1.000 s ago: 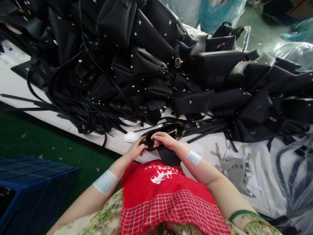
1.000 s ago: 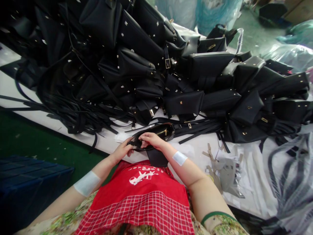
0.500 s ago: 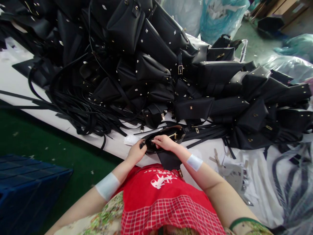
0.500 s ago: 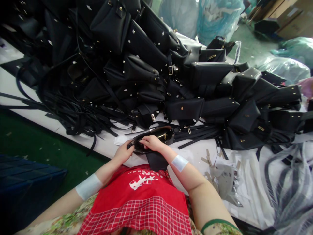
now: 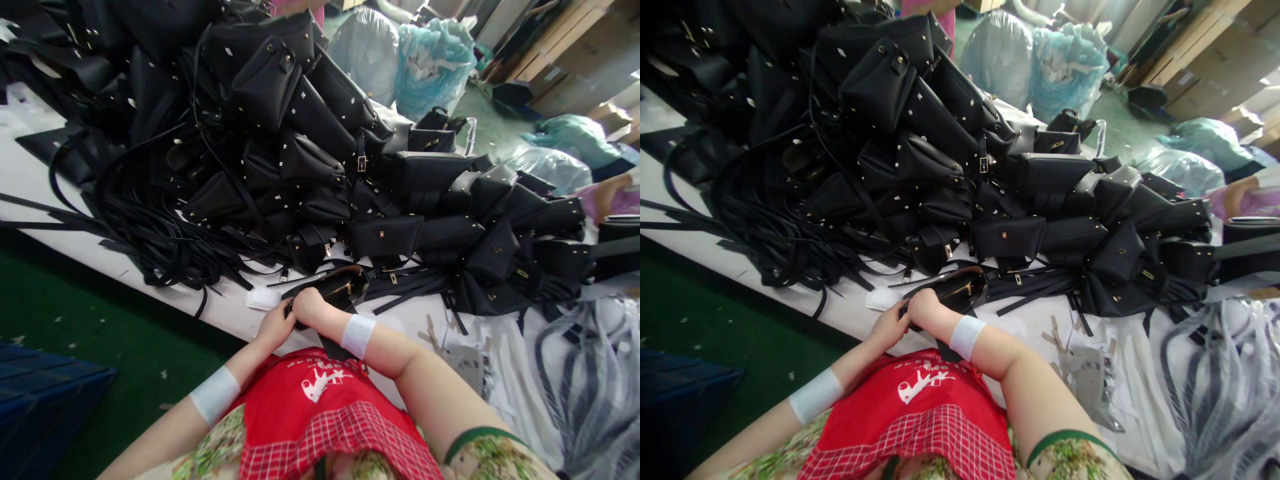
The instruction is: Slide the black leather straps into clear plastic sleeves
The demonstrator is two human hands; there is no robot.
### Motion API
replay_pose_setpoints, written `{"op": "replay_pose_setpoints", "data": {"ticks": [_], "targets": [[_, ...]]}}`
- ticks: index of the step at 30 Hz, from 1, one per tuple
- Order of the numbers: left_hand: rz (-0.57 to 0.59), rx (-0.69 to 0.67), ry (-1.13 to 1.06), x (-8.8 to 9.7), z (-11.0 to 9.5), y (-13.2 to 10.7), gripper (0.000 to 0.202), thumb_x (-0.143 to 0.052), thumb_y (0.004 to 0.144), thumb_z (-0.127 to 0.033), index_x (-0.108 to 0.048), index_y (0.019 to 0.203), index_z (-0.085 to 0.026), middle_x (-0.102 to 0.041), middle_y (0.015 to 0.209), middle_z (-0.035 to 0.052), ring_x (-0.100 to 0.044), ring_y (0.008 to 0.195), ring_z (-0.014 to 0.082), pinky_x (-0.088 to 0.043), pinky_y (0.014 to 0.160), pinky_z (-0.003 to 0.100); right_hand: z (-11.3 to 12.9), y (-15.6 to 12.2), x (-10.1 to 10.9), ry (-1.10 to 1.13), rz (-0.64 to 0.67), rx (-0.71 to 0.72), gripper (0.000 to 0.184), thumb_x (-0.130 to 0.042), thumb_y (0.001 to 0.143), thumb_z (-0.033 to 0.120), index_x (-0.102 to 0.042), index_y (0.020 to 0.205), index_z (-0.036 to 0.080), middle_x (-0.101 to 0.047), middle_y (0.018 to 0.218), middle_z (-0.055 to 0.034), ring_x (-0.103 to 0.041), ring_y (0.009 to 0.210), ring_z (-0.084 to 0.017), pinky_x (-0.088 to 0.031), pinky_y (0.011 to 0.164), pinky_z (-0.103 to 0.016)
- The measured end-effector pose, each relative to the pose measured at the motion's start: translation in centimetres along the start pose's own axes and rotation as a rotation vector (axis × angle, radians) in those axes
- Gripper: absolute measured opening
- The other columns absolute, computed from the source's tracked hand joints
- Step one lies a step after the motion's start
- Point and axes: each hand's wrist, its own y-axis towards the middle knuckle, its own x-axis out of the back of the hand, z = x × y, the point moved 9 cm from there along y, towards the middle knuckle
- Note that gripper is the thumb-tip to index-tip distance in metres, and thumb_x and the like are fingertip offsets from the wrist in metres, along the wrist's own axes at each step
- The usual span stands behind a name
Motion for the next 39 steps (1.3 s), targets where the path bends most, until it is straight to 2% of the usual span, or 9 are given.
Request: {"op": "replay_pose_setpoints", "data": {"ticks": [5,8,11,20,24,27,35,37,39], "targets": [[0.047,-0.065,0.034,0.2,0.0,-0.5,0.047,-0.04,0.089,-0.03,-0.055,0.128,-0.009,-0.065,0.058,0.0016,-0.064,0.051,0.0221,-0.046,0.055,0.03,-2.1,-0.2,0.0,0.031,-0.06,-0.109,0.022,-0.061,0.085,0.026,-0.075,0.09,0.01,-0.075,0.094,-0.0179,-0.072,0.087,-0.032,-0.056,0.072,-0.037],[0.06,-0.074,0.045,0.1,0.8,0.3,0.049,-0.035,0.09,-0.034,-0.052,0.129,-0.011,-0.062,0.054,-0.0012,-0.063,0.046,0.0218,-0.045,0.051,0.029,-3.4,-0.7,0.5,0.066,-0.119,-0.12,0.027,-0.062,0.085,0.039,-0.074,0.097,0.017,-0.076,0.093,-0.0085,-0.072,0.083,-0.024,-0.054,0.066,-0.028],[0.065,-0.06,0.024,-0.1,1.3,1.1,0.051,-0.032,0.09,-0.038,-0.049,0.13,-0.012,-0.061,0.054,-0.0015,-0.064,0.047,0.0234,-0.045,0.049,0.03,-3.6,-0.9,0.6,0.085,-0.171,-0.078,0.023,-0.062,0.086,0.035,-0.073,0.1,0.02,-0.076,0.098,-0.004,-0.07,0.088,-0.018,-0.053,0.069,-0.021],[0.071,-0.059,0.111,-0.3,0.6,1.2,0.052,-0.035,0.087,-0.039,-0.052,0.128,-0.012,-0.066,0.057,0.002,-0.067,0.051,0.026,-0.047,0.051,0.031,-1.8,0.0,-0.1,0.107,-0.193,-0.125,0.019,-0.063,0.08,0.015,-0.075,0.092,0.006,-0.073,0.099,-0.0182,-0.07,0.084,-0.028,-0.053,0.063,-0.031],[0.057,-0.062,0.026,0.3,0.6,1.0,0.053,-0.038,0.087,-0.039,-0.052,0.13,-0.01,-0.066,0.058,0.0021,-0.067,0.052,0.0247,-0.048,0.051,0.03,-3.8,-0.2,0.0,0.261,-0.154,-0.09,0.017,-0.067,0.084,0.026,-0.076,0.093,0.015,-0.076,0.088,-0.0058,-0.07,0.076,-0.018,-0.051,0.063,-0.021],[0.065,-0.07,-0.012,0.2,0.5,0.8,0.051,-0.039,0.088,-0.035,-0.053,0.131,-0.011,-0.064,0.057,0.0002,-0.065,0.049,0.0215,-0.048,0.052,0.028,-5.1,-0.2,-0.4,0.357,-0.132,-0.048,0.014,-0.068,0.084,0.024,-0.076,0.095,0.02,-0.077,0.088,0.0001,-0.07,0.078,-0.013,-0.049,0.068,-0.016],[0.048,-0.044,0.018,-0.2,0.3,0.7,0.049,-0.043,0.091,-0.031,-0.054,0.133,-0.011,-0.065,0.057,0.0003,-0.064,0.049,0.0204,-0.048,0.057,0.028,-3.9,-0.4,-0.7,0.303,-0.239,-0.257,0.031,-0.05,0.09,0.015,-0.063,0.115,0.001,-0.066,0.116,-0.0284,-0.068,0.102,-0.032,-0.052,0.081,-0.04],[0.037,-0.045,0.02,0.1,0.3,0.7,0.048,-0.043,0.091,-0.032,-0.056,0.132,-0.012,-0.065,0.057,0.0005,-0.064,0.049,0.0208,-0.047,0.057,0.028,-4.0,-0.2,-0.4,0.32,-0.191,-0.24,0.027,-0.057,0.089,0.021,-0.067,0.108,0.004,-0.07,0.108,-0.0252,-0.069,0.096,-0.031,-0.053,0.077,-0.038],[0.036,-0.047,0.012,0.4,0.2,0.8,0.047,-0.044,0.09,-0.032,-0.057,0.13,-0.012,-0.065,0.057,0.0005,-0.064,0.048,0.0208,-0.047,0.055,0.028,-4.5,-0.3,0.2,0.361,-0.113,-0.165,0.021,-0.068,0.084,0.028,-0.072,0.096,0.01,-0.074,0.095,-0.0148,-0.071,0.084,-0.025,-0.054,0.072,-0.03]]}}
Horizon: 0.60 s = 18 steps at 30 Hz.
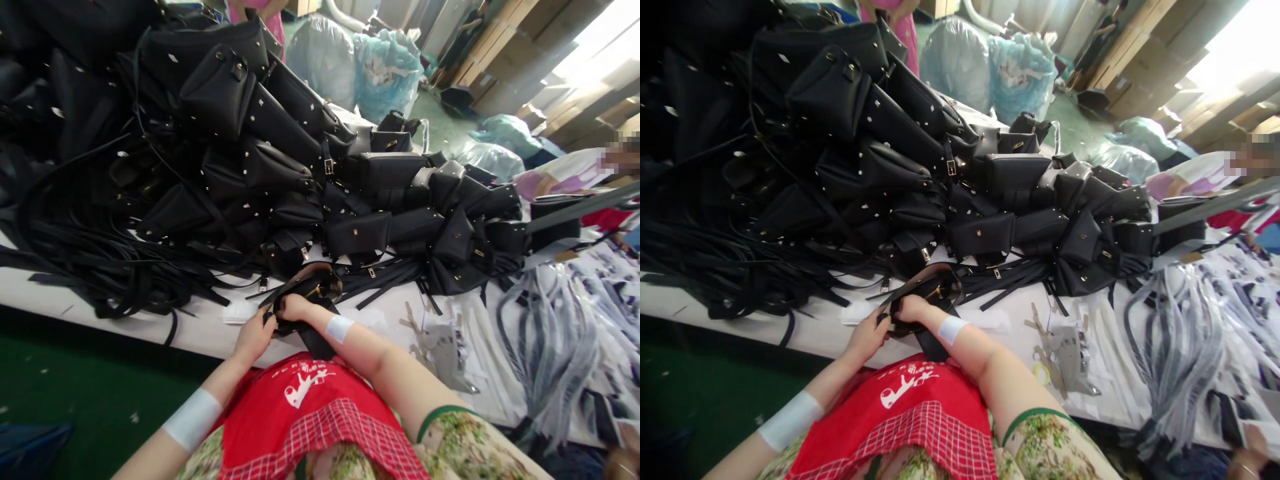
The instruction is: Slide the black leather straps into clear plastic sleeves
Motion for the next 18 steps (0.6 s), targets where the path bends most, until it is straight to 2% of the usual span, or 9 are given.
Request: {"op": "replay_pose_setpoints", "data": {"ticks": [2,3,5,7,10,13,15,18], "targets": [[0.005,-0.004,-0.022,0.2,0.1,0.1,0.047,-0.044,0.089,-0.034,-0.057,0.129,-0.013,-0.065,0.057,0.0002,-0.063,0.047,0.0204,-0.047,0.053,0.028,-0.8,-0.7,1.7,0.038,0.058,0.073,0.02,-0.071,0.083,0.032,-0.073,0.095,0.016,-0.075,0.088,-0.0056,-0.071,0.077,-0.018,-0.053,0.069,-0.024],[0.007,-0.005,-0.037,0.3,0.1,0.1,0.048,-0.044,0.089,-0.034,-0.056,0.13,-0.013,-0.065,0.057,0.0,-0.063,0.047,0.0202,-0.047,0.052,0.027,-1.4,-1.4,3.0,0.048,0.055,0.1,0.022,-0.07,0.084,0.033,-0.072,0.099,0.017,-0.075,0.09,-0.0041,-0.07,0.078,-0.016,-0.052,0.071,-0.023],[0.015,-0.004,-0.069,0.3,0.3,0.0,0.05,-0.043,0.089,-0.035,-0.054,0.132,-0.012,-0.064,0.057,-0.0002,-0.064,0.047,0.0199,-0.048,0.051,0.027,-2.8,-3.3,5.6,0.052,0.007,0.132,0.032,-0.069,0.084,0.033,-0.069,0.111,0.017,-0.074,0.104,-0.0067,-0.069,0.09,-0.018,-0.051,0.079,-0.026],[0.023,0.001,-0.094,0.2,0.4,-0.1,0.052,-0.043,0.088,-0.036,-0.052,0.133,-0.01,-0.063,0.056,-0.0005,-0.064,0.047,0.02,-0.048,0.05,0.027,-4.0,-5.7,7.1,0.002,-0.011,0.173,0.044,-0.073,0.075,0.026,-0.067,0.117,0.014,-0.07,0.114,-0.0114,-0.066,0.103,-0.024,-0.049,0.089,-0.031],[0.026,0.016,-0.107,0.1,0.7,-0.1,0.055,-0.044,0.088,-0.038,-0.051,0.134,-0.01,-0.062,0.054,-0.0012,-0.062,0.046,0.0199,-0.048,0.049,0.027,-4.9,-8.9,6.2,-0.233,0.035,0.248,0.054,-0.073,0.063,0.015,-0.067,0.116,0.01,-0.068,0.116,-0.0157,-0.061,0.11,-0.03,-0.042,0.1,-0.038],[0.023,0.034,-0.104,-0.1,0.8,0.1,0.056,-0.045,0.087,-0.04,-0.05,0.134,-0.01,-0.062,0.055,-0.0011,-0.062,0.047,0.0198,-0.048,0.049,0.027,-5.1,-10.1,4.3,-0.434,-0.027,0.248,0.056,-0.068,0.065,0.016,-0.063,0.121,0.01,-0.066,0.115,-0.0168,-0.06,0.11,-0.029,-0.037,0.104,-0.041],[0.023,0.031,-0.105,-0.1,0.6,0.1,0.057,-0.044,0.086,-0.042,-0.05,0.133,-0.011,-0.062,0.056,-0.0008,-0.062,0.047,0.02,-0.047,0.048,0.027,-4.8,-10.0,3.2,-0.489,-0.091,0.224,0.056,-0.065,0.068,0.019,-0.061,0.123,0.01,-0.066,0.113,-0.0164,-0.06,0.108,-0.029,-0.038,0.102,-0.041],[0.027,-0.015,-0.106,0.0,0.0,-0.4,0.06,-0.043,0.084,-0.047,-0.05,0.13,-0.009,-0.062,0.057,0.0001,-0.063,0.047,0.0222,-0.046,0.044,0.029,-4.4,-9.5,1.8,-0.562,-0.093,0.206,0.042,-0.065,0.071,0.024,-0.064,0.111,0.011,-0.067,0.105,-0.0149,-0.063,0.1,-0.028,-0.045,0.091,-0.039]]}}
